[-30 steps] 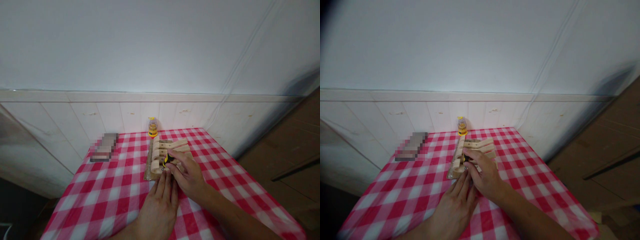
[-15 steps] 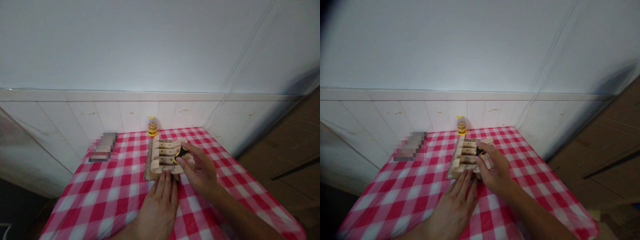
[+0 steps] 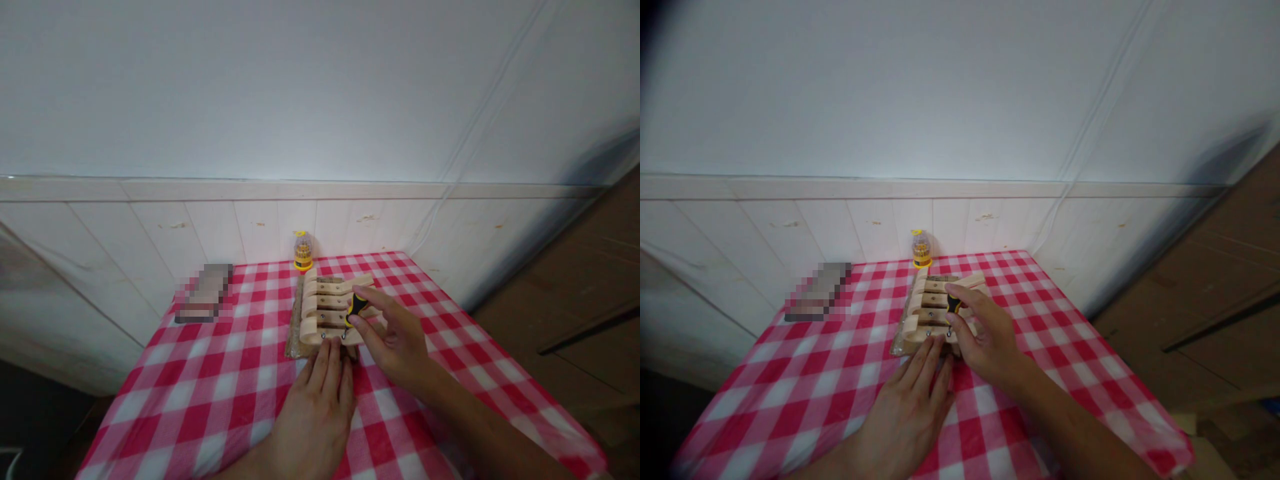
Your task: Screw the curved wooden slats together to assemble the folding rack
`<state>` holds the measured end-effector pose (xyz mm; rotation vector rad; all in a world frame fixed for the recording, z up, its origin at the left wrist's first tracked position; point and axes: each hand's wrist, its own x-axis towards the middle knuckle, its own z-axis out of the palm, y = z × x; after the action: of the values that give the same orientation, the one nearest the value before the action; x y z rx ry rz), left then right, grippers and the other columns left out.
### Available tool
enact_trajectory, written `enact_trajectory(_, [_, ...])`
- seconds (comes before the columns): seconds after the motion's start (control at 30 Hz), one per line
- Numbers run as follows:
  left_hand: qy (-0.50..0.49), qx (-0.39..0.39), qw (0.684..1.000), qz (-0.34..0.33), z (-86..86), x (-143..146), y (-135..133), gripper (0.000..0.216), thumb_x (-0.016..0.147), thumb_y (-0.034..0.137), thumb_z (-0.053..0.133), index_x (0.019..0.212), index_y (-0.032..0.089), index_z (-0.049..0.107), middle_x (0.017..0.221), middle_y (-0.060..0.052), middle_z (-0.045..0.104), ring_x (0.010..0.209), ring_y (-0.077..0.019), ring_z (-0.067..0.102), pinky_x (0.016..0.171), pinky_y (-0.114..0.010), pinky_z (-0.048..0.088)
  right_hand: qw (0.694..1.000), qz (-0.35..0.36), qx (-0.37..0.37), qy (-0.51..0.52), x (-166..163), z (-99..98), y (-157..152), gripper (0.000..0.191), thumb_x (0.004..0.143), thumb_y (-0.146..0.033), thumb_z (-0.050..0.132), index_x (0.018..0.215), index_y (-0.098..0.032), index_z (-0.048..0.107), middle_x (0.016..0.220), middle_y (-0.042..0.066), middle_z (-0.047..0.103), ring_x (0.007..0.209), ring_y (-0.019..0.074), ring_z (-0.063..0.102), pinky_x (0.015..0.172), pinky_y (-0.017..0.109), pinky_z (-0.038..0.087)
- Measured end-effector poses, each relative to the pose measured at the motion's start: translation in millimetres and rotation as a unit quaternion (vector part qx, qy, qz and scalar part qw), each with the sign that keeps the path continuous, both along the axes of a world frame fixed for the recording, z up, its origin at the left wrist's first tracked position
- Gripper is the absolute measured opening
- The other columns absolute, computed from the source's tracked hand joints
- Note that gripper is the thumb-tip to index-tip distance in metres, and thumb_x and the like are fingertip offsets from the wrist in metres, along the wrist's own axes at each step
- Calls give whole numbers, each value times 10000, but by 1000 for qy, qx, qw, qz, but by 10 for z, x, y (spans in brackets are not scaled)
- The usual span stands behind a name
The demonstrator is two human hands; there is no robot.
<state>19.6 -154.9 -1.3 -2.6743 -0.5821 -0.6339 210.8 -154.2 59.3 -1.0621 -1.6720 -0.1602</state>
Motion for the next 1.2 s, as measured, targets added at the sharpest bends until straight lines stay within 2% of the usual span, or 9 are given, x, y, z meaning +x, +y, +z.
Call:
enact_trajectory(0.23, [-11, -3, 1000, 4, 47, 8, -7, 400, 1062, 309, 529, 1337, 64, 685, 1431, -221, 659, 1377, -374, 608, 1087, -442, 549, 1000, 4, -8, -13, 2, 24, -27, 513, 941, -64, 611, 1392, -307, 643, 1207, 65, 815, 1054, 226, 808, 893, 352, 687])
enact_trajectory(0.43, [-10, 0, 1000, 9, 46, 8, -14, 404, 1061, 312, 535, 1336, 59, 687, 1428, -226, 660, 1372, -386, 610, 1075, -447, 558, 1000, 12, 9, 5, -11, 26, -2, 475, 929, -81, 675, 1346, -310, 662, 1170, 58, 809, 1037, 233, 795, 895, 371, 683])
enact_trajectory(0.67, [28, -17, 999, 13, -42, 6, -16, 434, 1069, 273, 522, 1426, 41, 609, 1510, -274, 575, 1434, -405, 547, 1132, -512, 508, 1000, 6, 9, 29, -22, 12, 28, 389, 924, -127, 735, 1268, -297, 676, 1016, 41, 775, 866, 206, 762, 756, 333, 662])
enact_trajectory(0.83, [58, -27, 998, 8, -72, -1, -10, 447, 1069, 223, 497, 1473, 45, 568, 1543, -267, 546, 1482, -403, 488, 1159, -533, 479, 999, -10, -2, 35, -14, -2, 52, 369, 928, -185, 771, 1267, -290, 669, 1005, 40, 761, 814, 194, 739, 726, 332, 658])
enact_trajectory(0.9, [42, -25, 999, 7, -59, -2, -7, 438, 1077, 274, 506, 1446, 57, 599, 1523, -247, 576, 1469, -398, 505, 1144, -502, 501, 999, -9, -4, 37, -6, -9, 56, 386, 926, -178, 770, 1279, -288, 661, 1027, 45, 757, 835, 192, 742, 740, 330, 660])
enact_trajectory(1.07, [29, -16, 999, 9, -25, 3, -16, 451, 1074, 301, 520, 1435, 46, 611, 1500, -243, 598, 1442, -408, 533, 1123, -494, 523, 998, 26, -33, 38, -3, -51, 27, 428, 971, -123, 653, 1363, -286, 594, 1219, 100, 742, 1074, 234, 766, 854, 374, 673])
enact_trajectory(1.2, [53, -22, 998, 11, -41, -5, -25, 462, 1059, 243, 517, 1473, 43, 571, 1539, -269, 547, 1465, -410, 508, 1143, -534, 498, 997, 16, -47, 57, -4, -90, 12, 448, 986, -116, 619, 1394, -293, 566, 1200, 99, 747, 1011, 219, 788, 795, 346, 685])
